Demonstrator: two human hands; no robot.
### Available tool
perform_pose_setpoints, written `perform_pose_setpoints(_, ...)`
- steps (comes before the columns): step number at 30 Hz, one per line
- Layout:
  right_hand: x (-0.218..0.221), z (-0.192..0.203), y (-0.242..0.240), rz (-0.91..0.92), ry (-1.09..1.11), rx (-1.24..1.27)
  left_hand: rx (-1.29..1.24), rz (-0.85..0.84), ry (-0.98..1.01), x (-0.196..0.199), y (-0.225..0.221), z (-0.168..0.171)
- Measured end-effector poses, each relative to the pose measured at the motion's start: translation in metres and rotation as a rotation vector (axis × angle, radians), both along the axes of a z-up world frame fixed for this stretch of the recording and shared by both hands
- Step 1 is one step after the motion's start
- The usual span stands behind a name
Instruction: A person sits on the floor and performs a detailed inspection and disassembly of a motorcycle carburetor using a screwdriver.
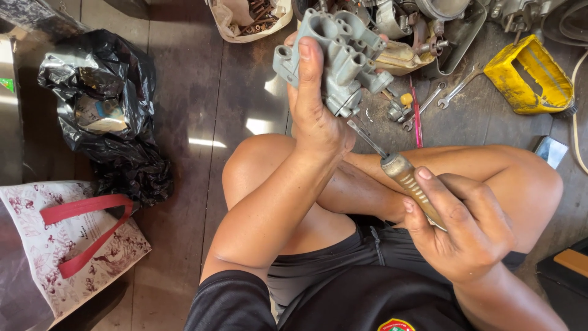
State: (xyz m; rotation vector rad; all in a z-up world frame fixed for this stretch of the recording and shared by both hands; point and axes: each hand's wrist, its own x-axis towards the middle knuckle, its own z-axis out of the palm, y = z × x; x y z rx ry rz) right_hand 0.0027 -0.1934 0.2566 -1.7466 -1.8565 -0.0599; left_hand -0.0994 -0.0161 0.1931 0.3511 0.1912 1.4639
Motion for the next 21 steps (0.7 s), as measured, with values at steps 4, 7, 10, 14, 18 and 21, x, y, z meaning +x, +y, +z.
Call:
perform_pose_setpoints(4,0.000,-0.003,-0.001,-0.017,0.016,0.019,-0.023,0.017,0.023,0.002,0.000,-0.006)
perform_pose_setpoints(7,0.002,-0.003,0.000,-0.008,0.022,0.024,-0.012,-0.003,0.014,0.002,0.000,-0.004)
perform_pose_setpoints(10,0.004,-0.005,-0.001,-0.003,-0.019,0.046,-0.038,0.020,0.082,0.003,0.000,-0.004)
perform_pose_setpoints(14,0.003,-0.006,0.001,-0.022,0.037,0.013,-0.039,0.040,0.148,0.004,-0.003,-0.002)
perform_pose_setpoints(18,0.002,-0.014,-0.005,-0.153,0.478,-0.206,0.005,0.087,0.332,0.004,-0.006,0.002)
perform_pose_setpoints(21,0.033,-0.027,0.001,-0.053,1.913,-0.468,0.077,0.111,0.556,0.000,-0.008,0.010)
